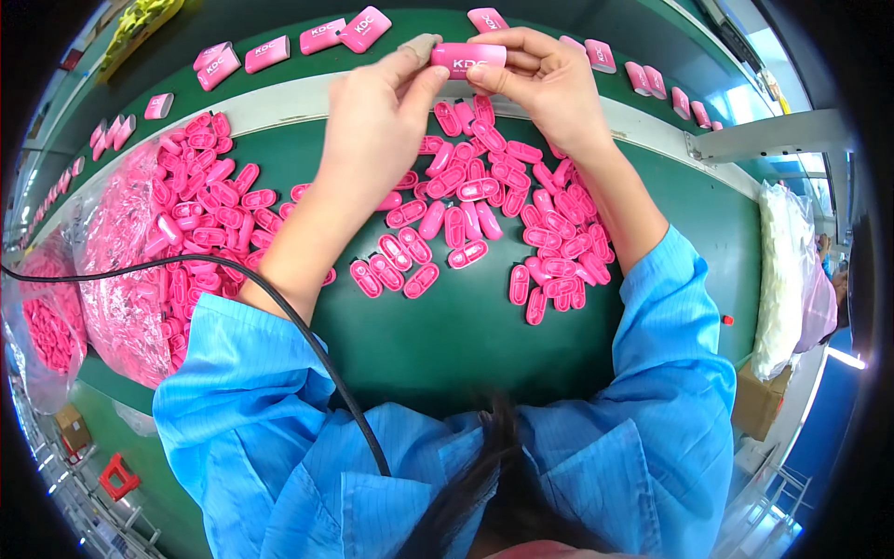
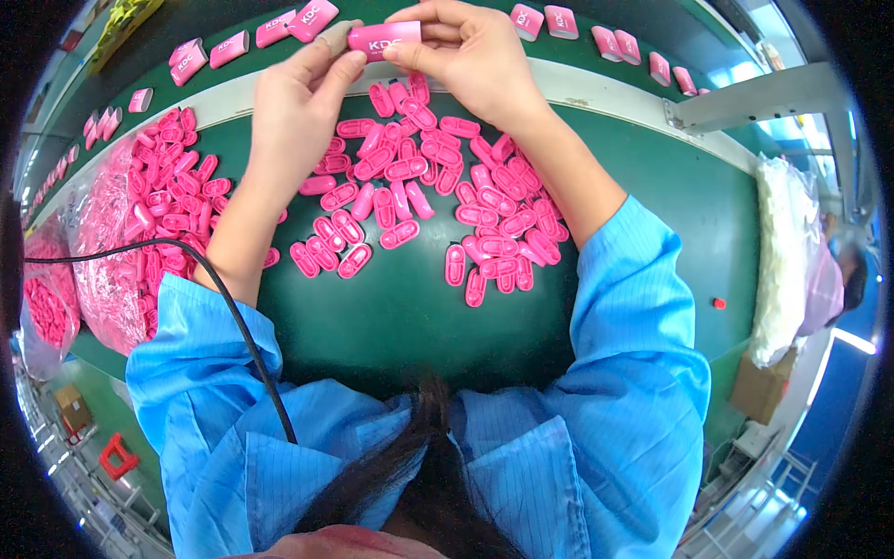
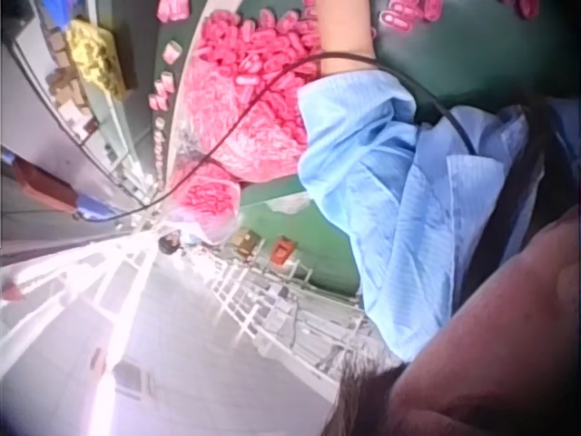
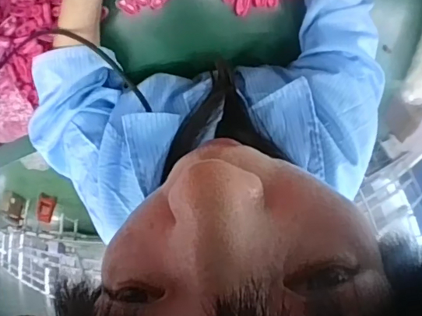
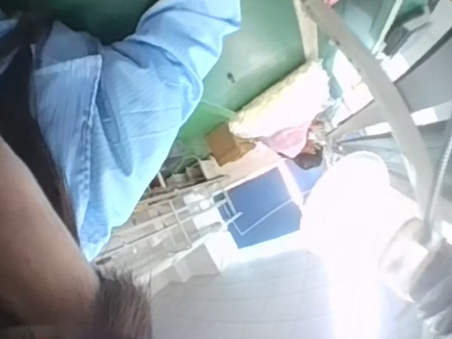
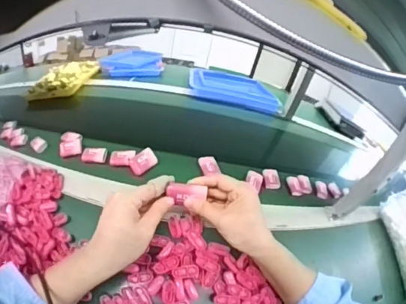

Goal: The person assembles small pink plastic components by hand on a green workbench. They pick up two halves, snap them together to form a capsule-like unit, and place the finished items into a blue tray. The process is repetitive, involving picking, aligning, and snapping parts together.

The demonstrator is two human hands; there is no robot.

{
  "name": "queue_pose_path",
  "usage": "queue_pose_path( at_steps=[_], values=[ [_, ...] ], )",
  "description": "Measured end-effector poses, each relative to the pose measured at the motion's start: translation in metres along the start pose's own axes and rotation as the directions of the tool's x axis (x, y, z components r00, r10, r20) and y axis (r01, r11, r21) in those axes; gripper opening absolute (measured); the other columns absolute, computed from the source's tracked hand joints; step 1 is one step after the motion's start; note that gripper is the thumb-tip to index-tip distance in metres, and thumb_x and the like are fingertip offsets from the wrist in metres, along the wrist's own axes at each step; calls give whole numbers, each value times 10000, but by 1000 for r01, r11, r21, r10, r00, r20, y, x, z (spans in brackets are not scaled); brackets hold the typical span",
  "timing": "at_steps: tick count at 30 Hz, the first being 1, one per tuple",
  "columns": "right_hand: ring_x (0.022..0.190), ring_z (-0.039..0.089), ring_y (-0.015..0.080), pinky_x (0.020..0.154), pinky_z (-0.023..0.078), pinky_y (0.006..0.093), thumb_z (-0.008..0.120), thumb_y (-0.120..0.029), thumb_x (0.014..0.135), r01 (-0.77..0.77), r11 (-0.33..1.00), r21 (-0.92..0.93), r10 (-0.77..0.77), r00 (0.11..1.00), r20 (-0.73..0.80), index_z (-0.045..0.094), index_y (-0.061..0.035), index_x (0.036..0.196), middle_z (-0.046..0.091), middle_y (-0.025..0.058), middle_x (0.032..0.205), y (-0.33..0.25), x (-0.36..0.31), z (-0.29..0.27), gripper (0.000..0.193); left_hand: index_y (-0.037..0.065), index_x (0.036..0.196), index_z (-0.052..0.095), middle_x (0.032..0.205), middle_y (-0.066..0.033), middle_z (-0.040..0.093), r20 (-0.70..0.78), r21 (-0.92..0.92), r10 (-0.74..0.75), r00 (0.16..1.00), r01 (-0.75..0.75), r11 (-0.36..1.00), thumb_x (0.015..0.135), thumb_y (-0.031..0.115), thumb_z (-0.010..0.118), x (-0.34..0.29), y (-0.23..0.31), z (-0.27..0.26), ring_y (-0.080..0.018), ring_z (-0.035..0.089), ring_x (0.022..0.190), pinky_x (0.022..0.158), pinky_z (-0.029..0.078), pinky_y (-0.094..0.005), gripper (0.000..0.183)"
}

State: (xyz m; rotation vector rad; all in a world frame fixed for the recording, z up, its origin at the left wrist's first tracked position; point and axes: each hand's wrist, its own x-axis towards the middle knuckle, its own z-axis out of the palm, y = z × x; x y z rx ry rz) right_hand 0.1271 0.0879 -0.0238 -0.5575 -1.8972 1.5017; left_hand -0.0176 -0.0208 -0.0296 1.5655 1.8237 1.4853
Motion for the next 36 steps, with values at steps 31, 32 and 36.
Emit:
queue_pose_path(
  at_steps=[31, 32, 36],
  values=[
    [643, 621, 142, 582, 495, 258, 674, -151, 780, -167, 914, -371, 156, 986, -61, 570, 24, 960, 650, 106, 794, -25, 31, -15, 272, 49, 1179, 552, 899, -113, 642, 134, -39, -125, 983, 131, 991, 844, 122, 598, 3, -2, 1, -176, 636, 705, 629, 504, -249, 345],
    [655, 618, 118, 606, 497, 231, 668, -169, 800, -172, 941, -291, 173, 985, -22, 557, 35, 1041, 647, 95, 806, -21, 23, -19, 335, 41, 1210, 531, 914, -103, 642, 185, -145, -208, 960, 236, 961, 863, 116, 578, 6, -3, 0, -155, 643, 735, 639, 506, -240, 358],
    [666, 610, 89, 620, 492, 198, 643, -207, 838, -207, 978, -18, 207, 978, -12, 541, 25, 1135, 634, 73, 806, -9, -1, -6, 390, 17, 1226, 513, 1007, -96, 626, 179, -547, -204, 963, 269, 793, 880, 60, 540, 6, -8, 2, -143, 640, 822, 730, 524, -234, 350]
  ],
)
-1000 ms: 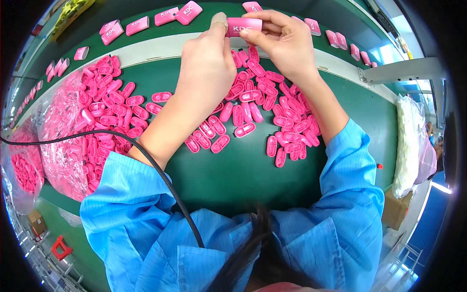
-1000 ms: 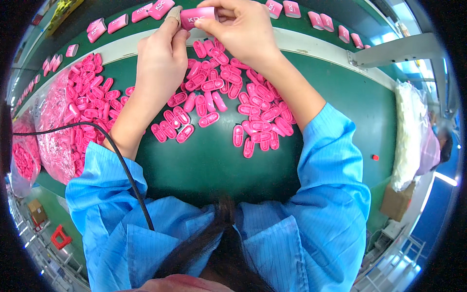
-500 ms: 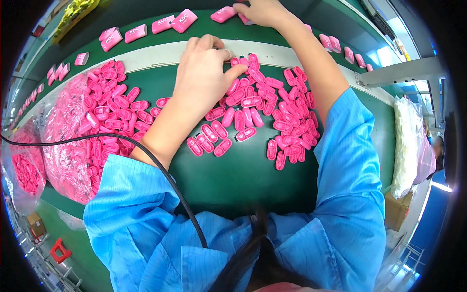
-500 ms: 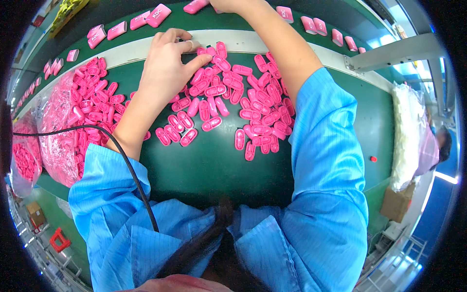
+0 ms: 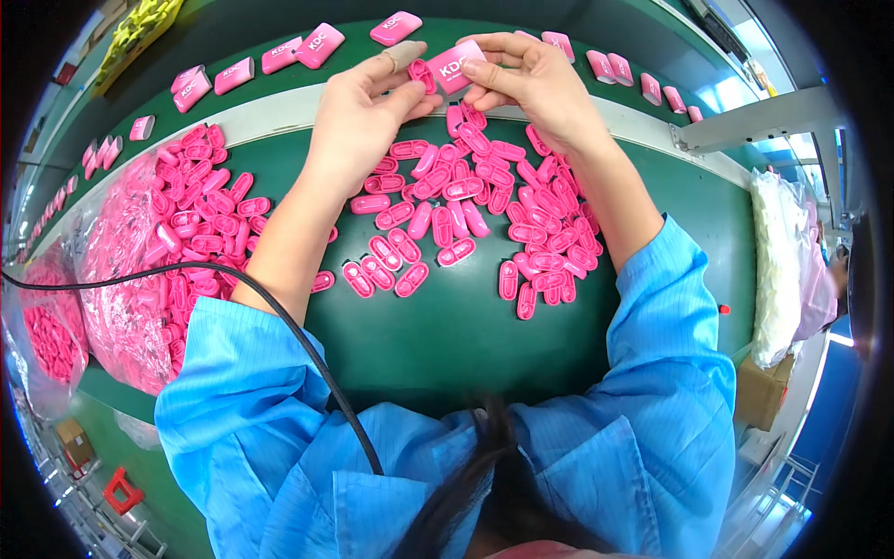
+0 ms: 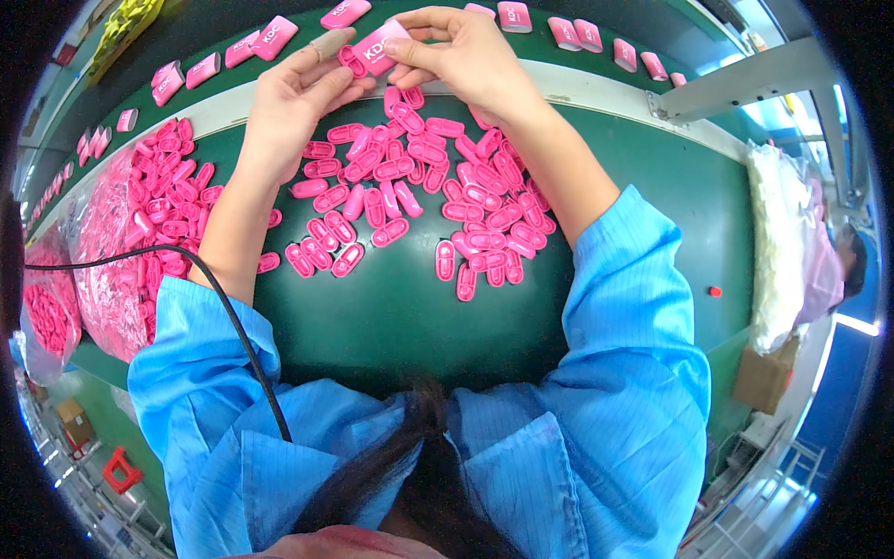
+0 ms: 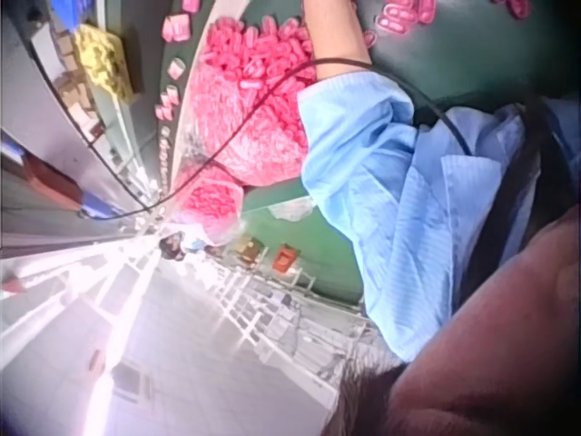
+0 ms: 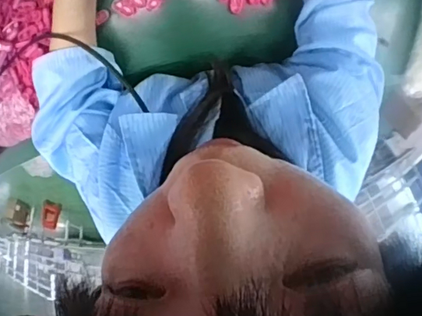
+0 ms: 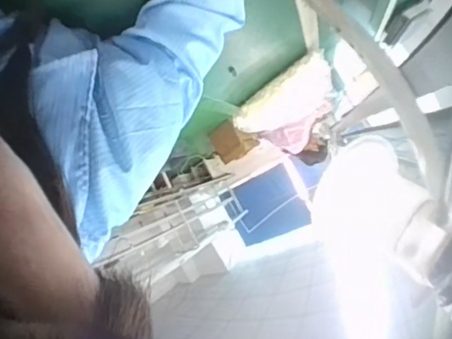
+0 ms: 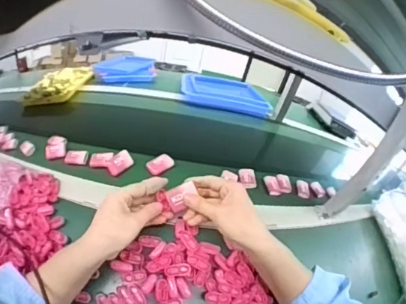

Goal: The person assembles small pink plastic components by hand on a green workbench. They pick up two halves, snap them together to form a capsule-like unit, and place the finished items into a blue tray. The process is repetitive, involving picking, aligning, and snapping parts together.

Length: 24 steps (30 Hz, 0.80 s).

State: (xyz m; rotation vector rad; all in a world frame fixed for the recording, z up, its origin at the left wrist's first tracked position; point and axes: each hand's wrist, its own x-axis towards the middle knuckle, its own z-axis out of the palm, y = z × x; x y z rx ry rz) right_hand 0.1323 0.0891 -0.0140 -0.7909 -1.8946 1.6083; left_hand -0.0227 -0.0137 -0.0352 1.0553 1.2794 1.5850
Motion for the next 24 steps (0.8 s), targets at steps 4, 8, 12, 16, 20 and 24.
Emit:
queue_pose_path(
  at_steps=[4, 8, 12, 16, 20, 24],
  values=[
    [731, 622, 110, 686, 504, 204, 632, -164, 841, 42, 996, 73, -42, 999, -12, 539, 19, 1127, 642, 83, 870, 11, 0, 0, 351, -11, 1234, 490, 1001, -125, 631, 17, 153, 11, 1000, -13, 988, 865, 43, 558, 0, 9, 3, -162, 637, 843, 765, 520, -241, 378],
    [780, 632, 135, 721, 516, 228, 636, -125, 830, 15, 990, 139, -20, 999, 32, 542, 29, 1105, 644, 102, 919, 6, -5, 4, 329, -26, 1178, 534, 994, -107, 637, -52, 76, -30, 998, 34, 997, 844, 89, 611, -3, 9, 2, -153, 638, 836, 754, 521, -230, 362],
    [821, 634, 141, 751, 518, 238, 639, -90, 821, 17, 982, 186, -27, 998, 54, 549, 30, 1089, 644, 105, 936, 6, -9, 2, 307, -33, 1153, 551, 997, -107, 636, 17, 7, -119, 993, 119, 993, 837, 105, 627, -2, 7, 0, -157, 635, 851, 765, 523, -234, 353],
    [819, 632, 131, 755, 514, 231, 637, -75, 821, 45, 982, 181, -52, 998, 36, 554, 21, 1084, 645, 93, 932, 8, -7, -1, 292, -38, 1130, 567, 1004, -106, 634, 18, 80, 18, 1000, -19, 997, 835, 93, 628, -4, 10, 1, -152, 628, 874, 784, 524, -252, 328],
    [808, 631, 136, 737, 514, 237, 640, -73, 817, 66, 988, 137, -72, 997, 36, 553, 31, 1070, 647, 104, 927, 1, -9, 0, 287, -88, 1108, 555, 989, -164, 637, -32, 43, 117, 993, -115, 992, 822, 62, 634, -4, 5, 5, -161, 631, 871, 783, 526, -257, 333],
    [803, 626, 129, 752, 506, 236, 644, -77, 817, 62, 983, 170, -71, 997, 44, 553, 21, 1069, 648, 97, 928, 1, -11, 3, 285, -69, 1127, 555, 996, -134, 637, -43, -41, 47, 998, -49, 998, 831, 76, 627, -6, 10, 7, -149, 627, 869, 772, 525, -254, 338]
  ],
)
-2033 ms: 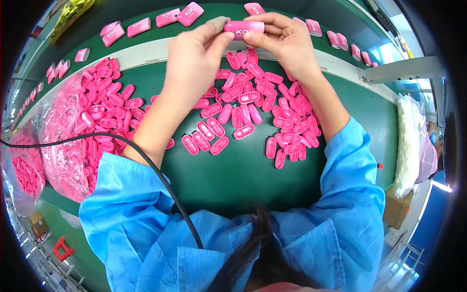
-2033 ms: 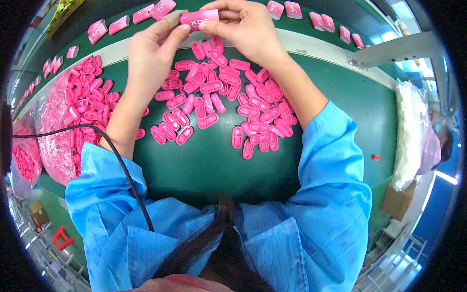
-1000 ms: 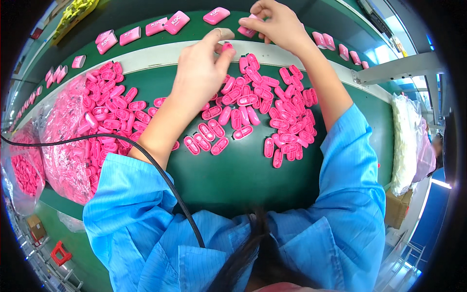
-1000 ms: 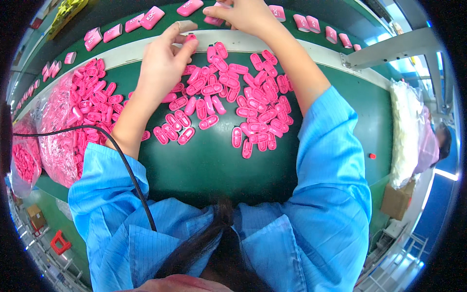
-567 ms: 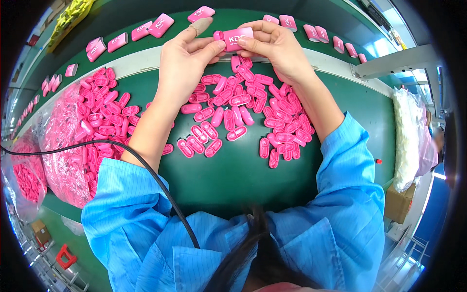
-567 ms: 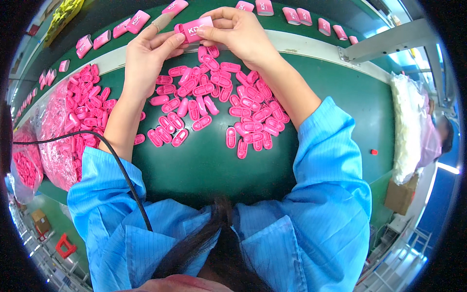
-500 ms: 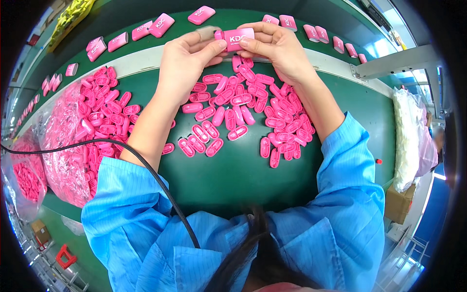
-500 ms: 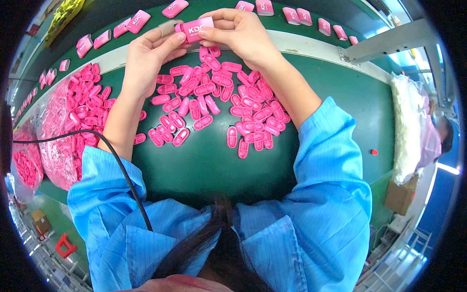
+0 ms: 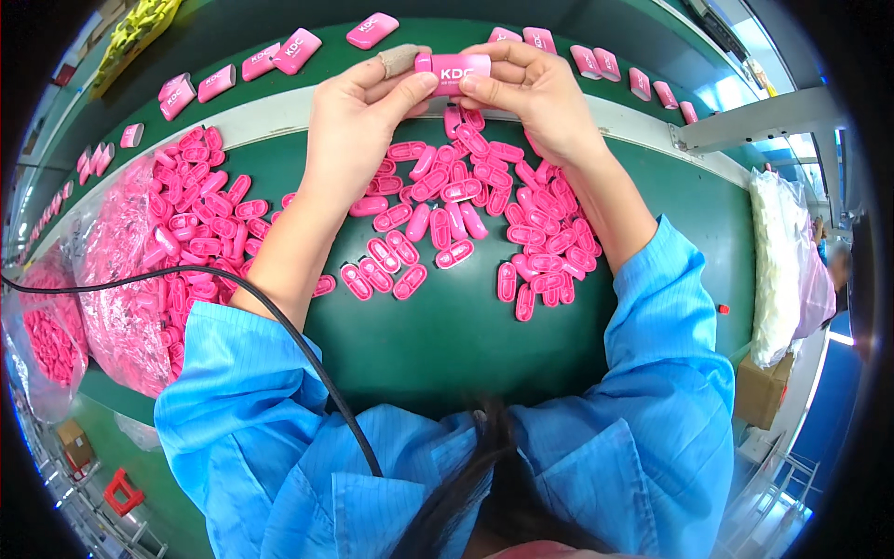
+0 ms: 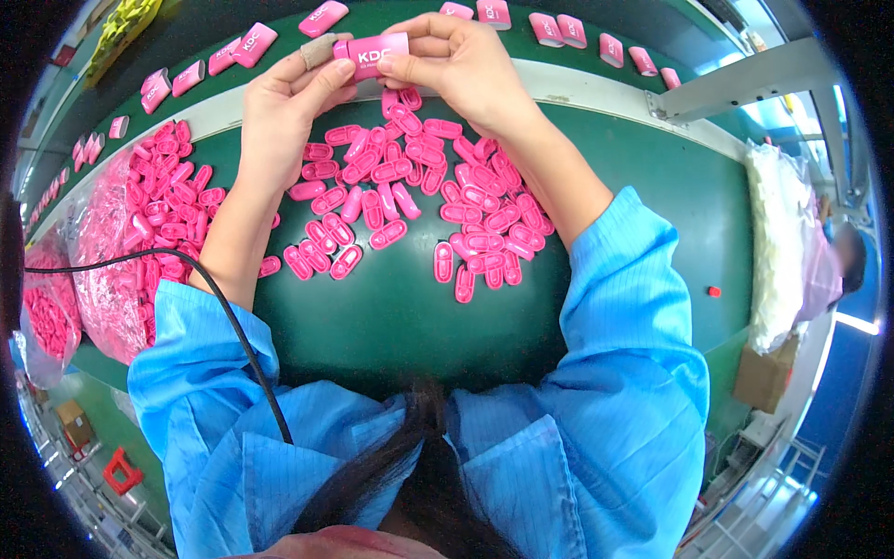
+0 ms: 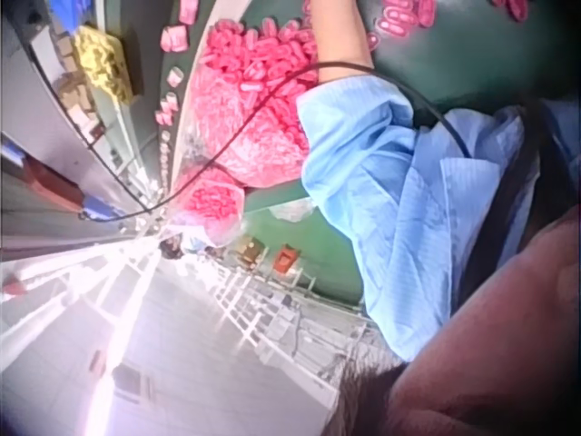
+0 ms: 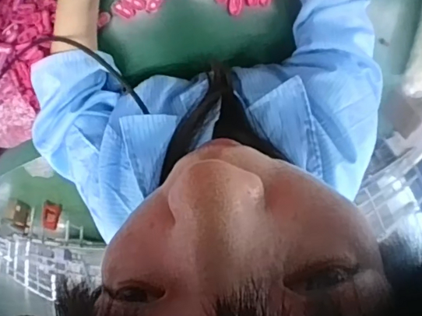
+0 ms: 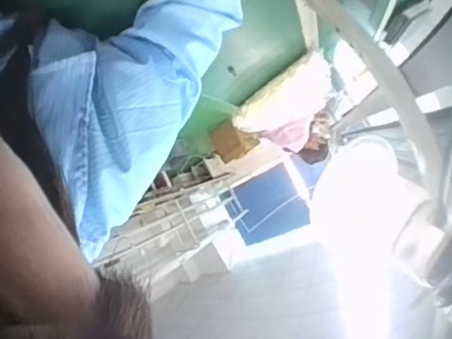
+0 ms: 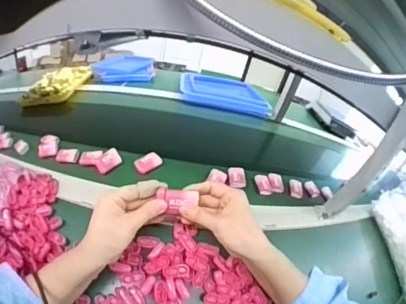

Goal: The person assembles small pink plastic components by hand on a green workbench. They pick up two halves, snap them together to form a capsule-like unit, and place the finished items into a blue tray. The process is repetitive, involving picking, aligning, and snapping parts together.

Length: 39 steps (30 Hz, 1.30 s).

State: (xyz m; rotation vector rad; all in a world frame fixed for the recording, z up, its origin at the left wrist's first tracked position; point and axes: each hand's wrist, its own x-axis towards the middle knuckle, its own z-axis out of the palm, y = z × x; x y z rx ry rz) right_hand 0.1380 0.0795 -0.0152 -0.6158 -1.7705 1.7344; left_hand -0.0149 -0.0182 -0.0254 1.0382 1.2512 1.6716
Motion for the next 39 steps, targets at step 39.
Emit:
queue_pose_path(
  at_steps=[39],
  values=[
    [601, 600, 98, 512, 479, 239, 678, -132, 777, 43, 964, -261, -43, 999, 7, 605, 34, 949, 655, 102, 760, 15, 76, 6, 250, 8, 1187, 513, 1099, -194, 571, 179, 839, 457, 871, -377, 392, 762, 66, 590, 3, 6, -19, -333, 539, 1053, 882, 427, -382, 436]
  ],
)
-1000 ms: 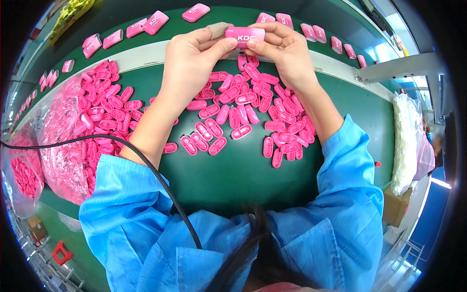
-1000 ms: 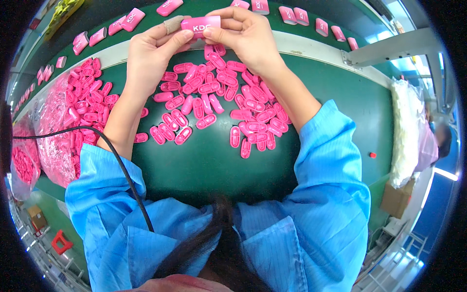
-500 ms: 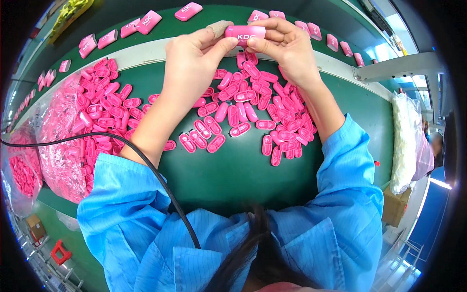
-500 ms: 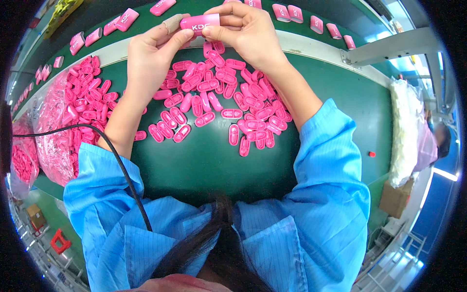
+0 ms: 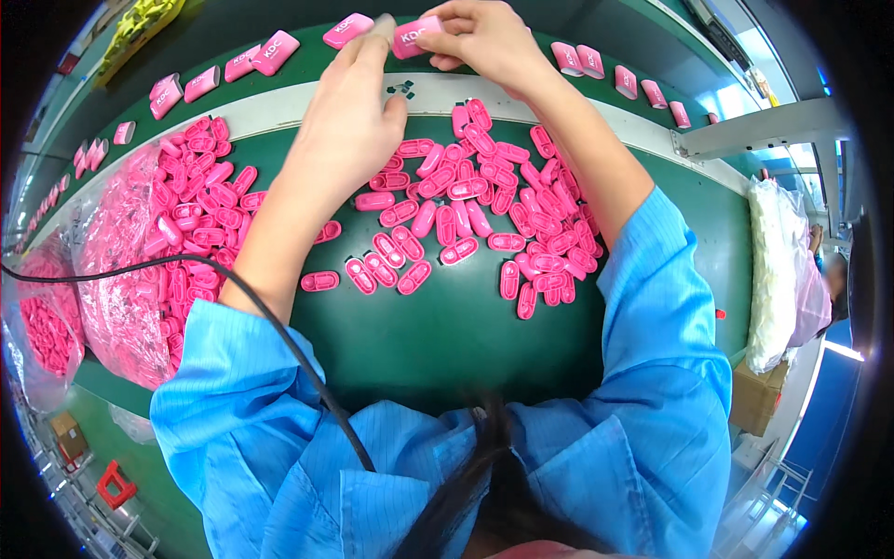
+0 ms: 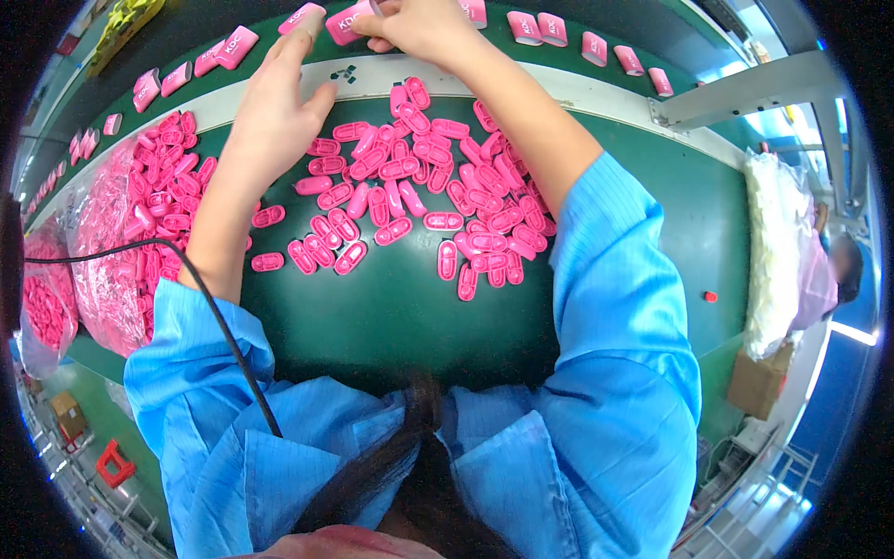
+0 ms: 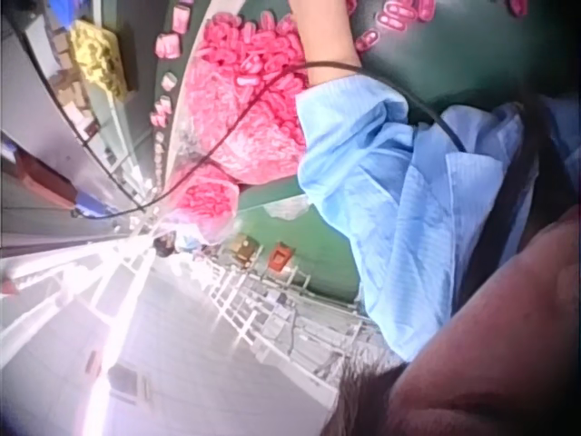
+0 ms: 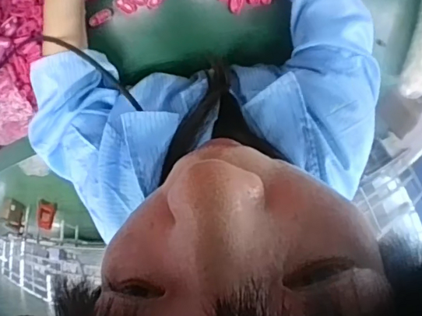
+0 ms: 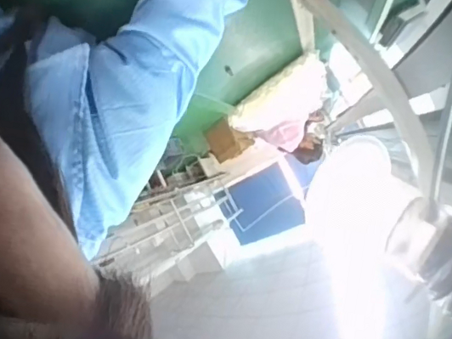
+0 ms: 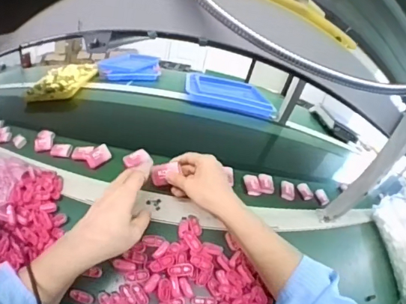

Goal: The person assembles small pink plastic components by hand on a green workbench. They pick up two halves, snap them together to form a capsule-like unit, and place the finished items into a blue tray. The process is repetitive, involving picking, aligning, and snapping parts together.

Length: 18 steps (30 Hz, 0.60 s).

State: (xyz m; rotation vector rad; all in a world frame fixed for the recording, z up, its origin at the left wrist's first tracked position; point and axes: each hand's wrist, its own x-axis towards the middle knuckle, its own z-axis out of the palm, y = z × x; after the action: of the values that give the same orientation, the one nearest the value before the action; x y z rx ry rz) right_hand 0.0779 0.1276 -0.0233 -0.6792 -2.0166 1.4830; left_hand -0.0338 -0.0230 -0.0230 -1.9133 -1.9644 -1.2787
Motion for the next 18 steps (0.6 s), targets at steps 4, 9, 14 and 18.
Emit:
queue_pose_path(
  at_steps=[4, 9, 14, 18],
  values=[
    [646, 639, 166, 571, 503, 275, 657, -162, 775, -2, 949, -314, -27, 996, -88, 627, 54, 945, 657, 160, 798, -7, 22, -8, 276, 25, 962, 645, 957, -154, 608, 387, 21, 8, 922, -17, 1000, 726, 92, 630, -10, 5, -22, -321, 563, 923, 841, 443, -368, 245],
    [822, 602, 366, 737, 486, 414, 650, -281, 744, 71, 419, -905, -273, 961, -51, 659, 18, 809, 615, 223, 867, -7, 6, -29, 306, 31, 960, 643, 915, -162, 604, 488, 90, -43, 872, -1, 996, 716, 97, 660, -16, 17, -17, -299, 596, 763, 748, 475, -367, 254],
    [688, 621, 312, 642, 489, 378, 675, -165, 732, 78, 686, -723, -201, 976, -86, 572, 12, 759, 609, 177, 783, -10, -16, -18, 206, 42, 1008, 630, 950, -127, 593, 372, -50, -111, 922, 139, 989, 771, 85, 642, -8, 13, -4, -206, 616, 686, 657, 497, -308, 241],
    [639, 609, 150, 563, 490, 278, 665, -127, 776, 71, 970, -232, -103, 986, -129, 568, 15, 841, 615, 94, 735, -19, -45, -11, 183, 17, 1107, 568, 1021, -93, 574, 444, -546, -314, 839, 531, 647, 838, 85, 601, 0, 6, 1, -163, 627, 808, 728, 519, -264, 280]
  ],
)
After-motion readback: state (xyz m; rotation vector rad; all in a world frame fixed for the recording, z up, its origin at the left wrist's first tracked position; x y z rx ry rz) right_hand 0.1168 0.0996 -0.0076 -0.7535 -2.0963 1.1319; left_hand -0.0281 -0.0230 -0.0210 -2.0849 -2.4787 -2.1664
